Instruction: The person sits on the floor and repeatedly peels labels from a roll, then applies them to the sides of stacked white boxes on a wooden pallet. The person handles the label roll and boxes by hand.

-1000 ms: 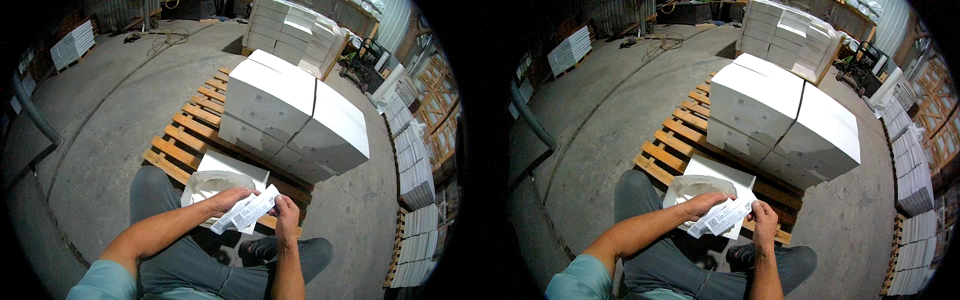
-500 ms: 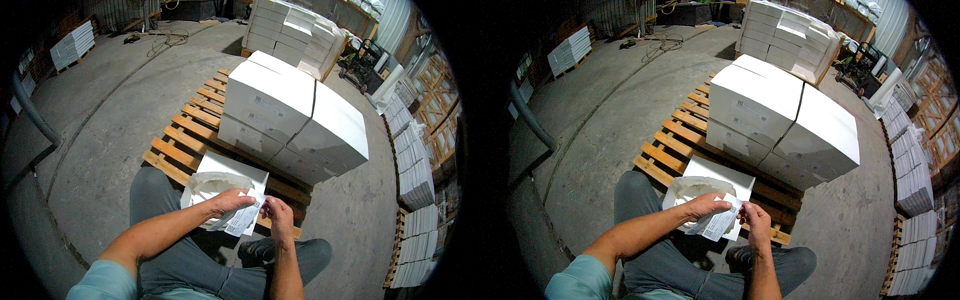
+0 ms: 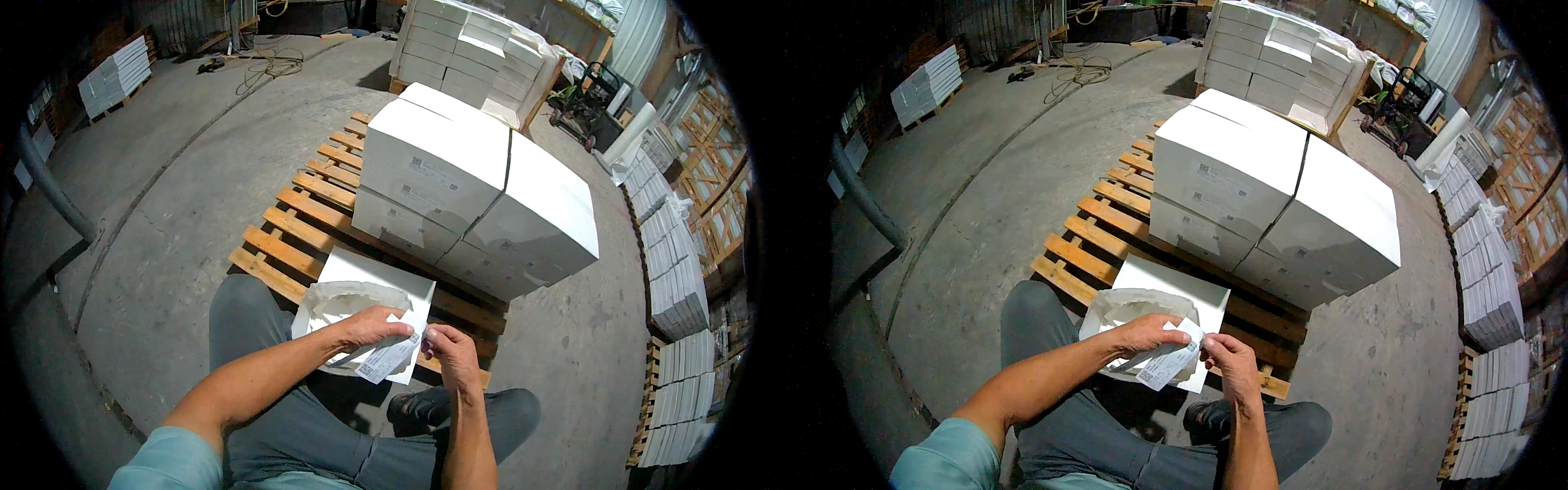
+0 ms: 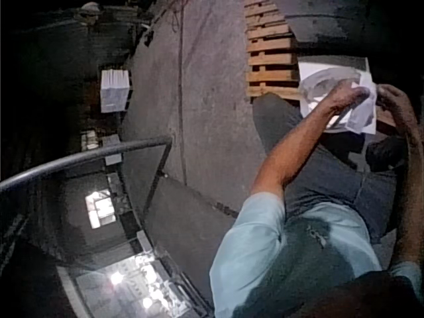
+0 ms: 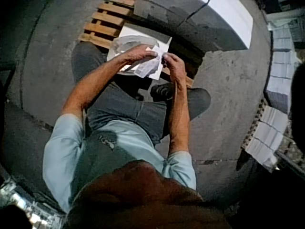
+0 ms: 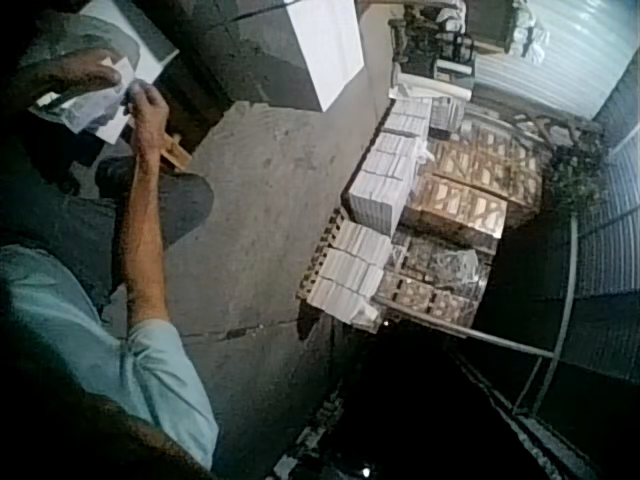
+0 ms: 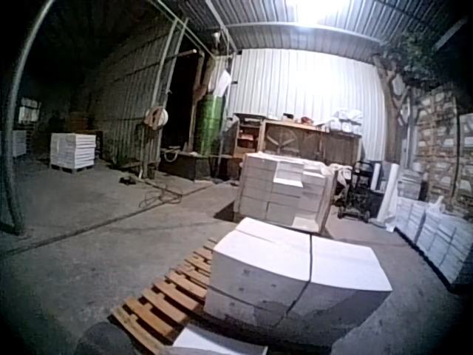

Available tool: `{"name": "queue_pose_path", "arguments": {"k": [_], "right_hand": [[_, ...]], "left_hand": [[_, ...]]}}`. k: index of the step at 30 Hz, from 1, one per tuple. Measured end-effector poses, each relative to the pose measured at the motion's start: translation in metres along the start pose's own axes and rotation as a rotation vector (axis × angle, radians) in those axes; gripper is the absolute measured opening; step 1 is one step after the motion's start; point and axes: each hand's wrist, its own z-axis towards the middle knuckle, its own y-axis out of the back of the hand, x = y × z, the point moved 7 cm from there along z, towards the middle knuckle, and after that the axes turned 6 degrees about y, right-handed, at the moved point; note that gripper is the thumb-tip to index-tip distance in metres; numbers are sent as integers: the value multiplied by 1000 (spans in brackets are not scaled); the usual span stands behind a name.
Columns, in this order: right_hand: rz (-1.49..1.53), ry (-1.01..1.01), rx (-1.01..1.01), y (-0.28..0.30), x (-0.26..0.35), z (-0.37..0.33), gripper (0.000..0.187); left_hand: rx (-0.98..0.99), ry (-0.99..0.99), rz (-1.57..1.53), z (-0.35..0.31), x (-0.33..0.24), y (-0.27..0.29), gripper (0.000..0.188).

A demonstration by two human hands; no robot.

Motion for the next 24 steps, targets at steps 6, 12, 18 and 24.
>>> {"name": "queue_pose_path", "arguments": {"k": [6, 12, 18, 24], "right_hand": [[-154, 16, -2, 0, 6, -2, 23], [-169, -22, 1, 5, 7, -4, 24], [-285, -2, 20, 2, 6, -2, 23], [-512, 69, -31, -2, 4, -2, 20]], "left_hand": [[-22, -22, 116, -5, -9, -2, 39], [-18, -27, 215, -8, -15, -4, 39], [-38, -58, 282, -6, -11, -1, 38], [-45, -100, 390, -2, -6, -2, 38]]}}
